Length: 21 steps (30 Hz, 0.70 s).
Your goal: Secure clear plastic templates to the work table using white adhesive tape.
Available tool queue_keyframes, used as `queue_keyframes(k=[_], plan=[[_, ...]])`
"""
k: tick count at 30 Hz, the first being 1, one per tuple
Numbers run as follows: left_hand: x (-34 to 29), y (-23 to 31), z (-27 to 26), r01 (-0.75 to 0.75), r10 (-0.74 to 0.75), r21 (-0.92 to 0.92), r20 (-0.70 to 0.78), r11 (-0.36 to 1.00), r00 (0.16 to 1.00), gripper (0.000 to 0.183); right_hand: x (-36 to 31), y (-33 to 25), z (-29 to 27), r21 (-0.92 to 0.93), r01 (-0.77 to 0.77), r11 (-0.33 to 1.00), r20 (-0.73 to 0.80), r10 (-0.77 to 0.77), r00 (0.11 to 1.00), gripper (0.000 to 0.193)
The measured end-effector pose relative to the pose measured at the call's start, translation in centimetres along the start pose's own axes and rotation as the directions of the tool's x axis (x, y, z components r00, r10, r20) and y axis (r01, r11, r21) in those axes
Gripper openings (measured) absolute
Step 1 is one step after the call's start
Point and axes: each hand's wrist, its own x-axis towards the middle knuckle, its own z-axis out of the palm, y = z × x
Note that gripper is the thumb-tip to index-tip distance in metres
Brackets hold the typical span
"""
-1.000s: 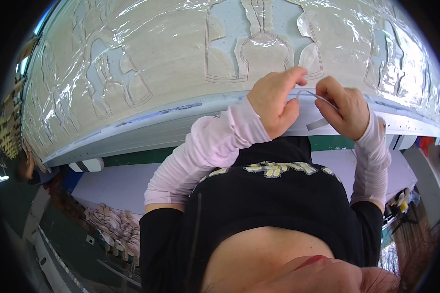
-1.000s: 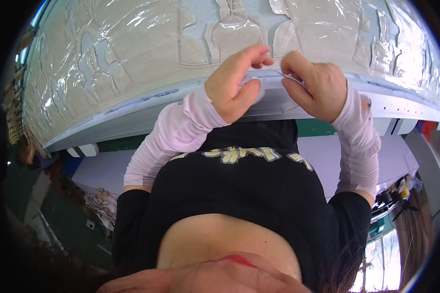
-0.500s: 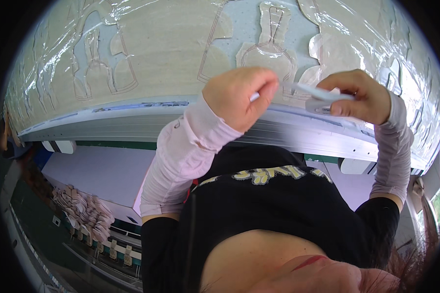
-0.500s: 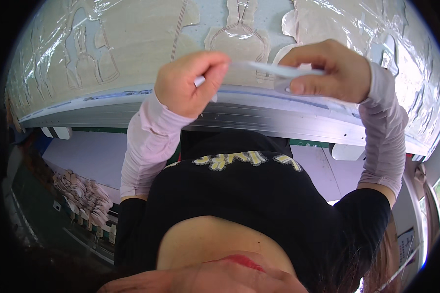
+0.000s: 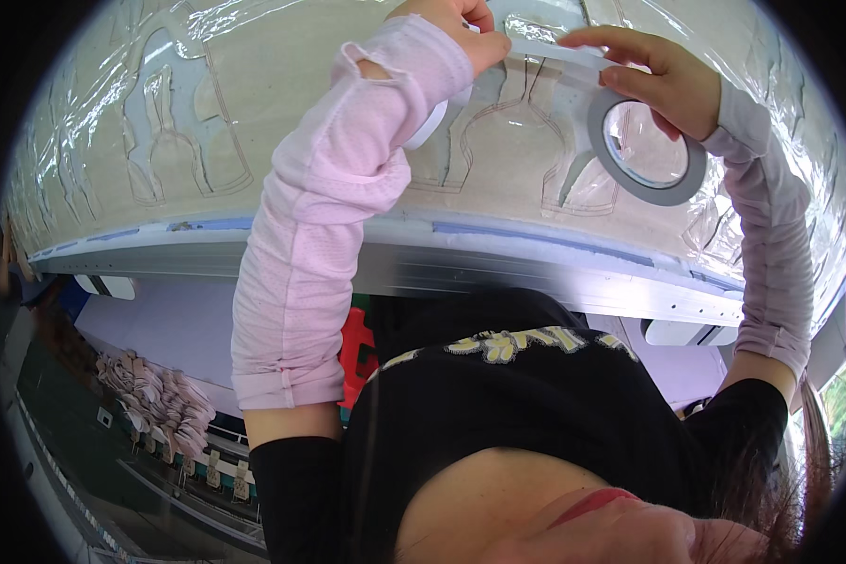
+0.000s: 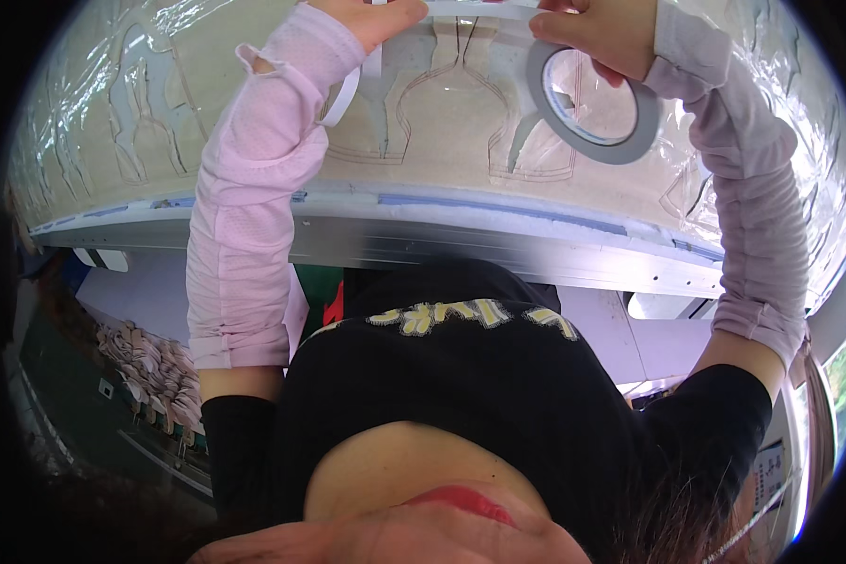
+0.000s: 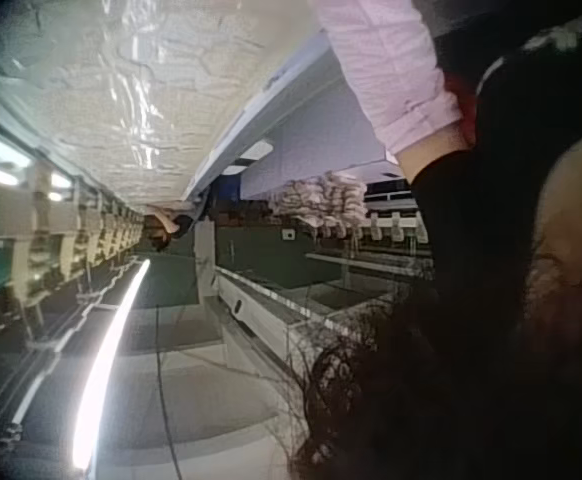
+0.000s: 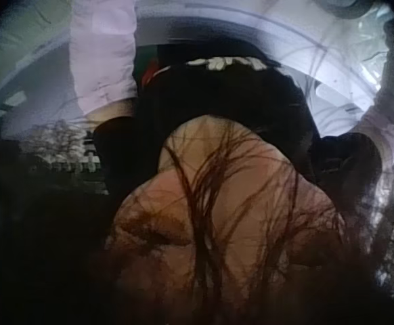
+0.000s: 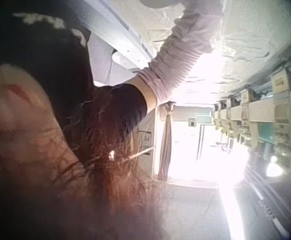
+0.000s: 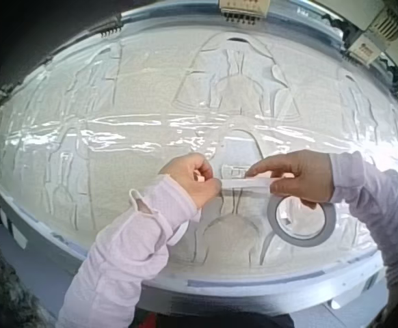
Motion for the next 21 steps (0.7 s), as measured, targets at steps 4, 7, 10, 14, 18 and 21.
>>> queue_keyframes(k=[4,7,10,14,18,21], plan=[[0.3,1.1,0.5,0.028,-0.017,0.149,-0.076,0.988,0.997,0.017,0.0,0.4,1.0,0.161,0.056,0.985,-0.068,-0.045,0.997,0.048],[0.1,1.7,0.9,-0.01,0.038,0.289,-0.092,0.957,0.995,0.015,0.5,0.8,1.5,0.032,0.028,0.999,-0.01,-0.027,1.0,0.046],[0.1,2.1,1.2,0.031,-0.006,0.307,-0.082,0.951,0.997,0.015,0.8,0.9,1.7,0.01,0.126,0.992,-0.034,-0.125,0.992,0.046],[0.0,2.2,1.4,0.027,-0.01,0.32,-0.056,0.947,0.998,0.015,0.6,1.0,1.6,0.01,0.009,1.0,0.043,-0.01,0.999,0.047],[0.4,2.7,2.1,0.082,-0.054,0.394,-0.08,0.916,0.995,0.018,1.5,1.3,1.6,-0.07,0.091,0.993,0.014,-0.091,0.996,0.049],[0.5,3.3,2.6,0.152,-0.121,0.506,-0.093,0.849,0.988,0.02,2.4,1.3,2.3,-0.33,0.247,0.911,-0.031,-0.272,0.962,0.052]])
